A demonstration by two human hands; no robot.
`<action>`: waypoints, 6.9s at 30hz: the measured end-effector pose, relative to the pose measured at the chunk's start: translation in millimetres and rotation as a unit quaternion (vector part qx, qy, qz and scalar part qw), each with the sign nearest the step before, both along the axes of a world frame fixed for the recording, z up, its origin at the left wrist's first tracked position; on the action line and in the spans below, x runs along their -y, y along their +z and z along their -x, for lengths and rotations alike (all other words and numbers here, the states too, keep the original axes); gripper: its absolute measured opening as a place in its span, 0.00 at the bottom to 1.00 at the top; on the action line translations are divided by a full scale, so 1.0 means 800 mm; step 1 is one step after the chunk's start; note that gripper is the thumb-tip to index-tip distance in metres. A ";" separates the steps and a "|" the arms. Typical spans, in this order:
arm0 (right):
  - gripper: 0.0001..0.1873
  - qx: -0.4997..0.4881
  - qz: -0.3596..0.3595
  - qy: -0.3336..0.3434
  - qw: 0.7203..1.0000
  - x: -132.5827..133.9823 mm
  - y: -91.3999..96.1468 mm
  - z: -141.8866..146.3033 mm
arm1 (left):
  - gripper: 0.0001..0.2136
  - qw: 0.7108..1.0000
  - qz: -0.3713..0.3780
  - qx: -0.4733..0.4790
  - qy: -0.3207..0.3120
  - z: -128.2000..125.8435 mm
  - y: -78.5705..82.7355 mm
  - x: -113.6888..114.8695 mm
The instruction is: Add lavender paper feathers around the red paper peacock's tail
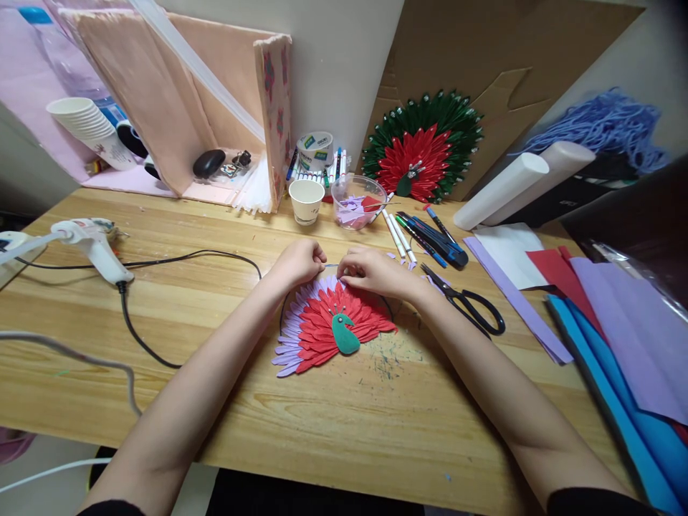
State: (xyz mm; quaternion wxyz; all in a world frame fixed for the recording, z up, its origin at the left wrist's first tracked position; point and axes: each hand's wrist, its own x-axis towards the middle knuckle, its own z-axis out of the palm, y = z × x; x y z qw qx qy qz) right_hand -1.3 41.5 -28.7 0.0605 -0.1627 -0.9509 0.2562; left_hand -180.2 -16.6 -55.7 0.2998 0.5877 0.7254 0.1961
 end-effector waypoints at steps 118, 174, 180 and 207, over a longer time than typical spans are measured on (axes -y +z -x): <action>0.14 -0.175 0.352 -0.284 0.875 0.066 -0.027 -0.109 | 0.53 0.990 -0.082 -0.072 0.085 -0.063 0.016 0.212; 0.05 -0.035 0.028 -0.019 0.999 -0.017 -0.026 -0.022 | 0.12 0.978 -0.191 -0.083 0.027 -0.012 -0.004 0.094; 0.04 -0.045 0.016 -0.028 0.998 -0.014 -0.028 -0.022 | 0.12 0.978 -0.189 -0.089 0.021 -0.011 -0.007 0.094; 0.08 -0.022 0.035 -0.022 0.999 -0.020 -0.003 -0.027 | 0.13 0.979 -0.184 -0.083 0.017 -0.010 -0.008 0.094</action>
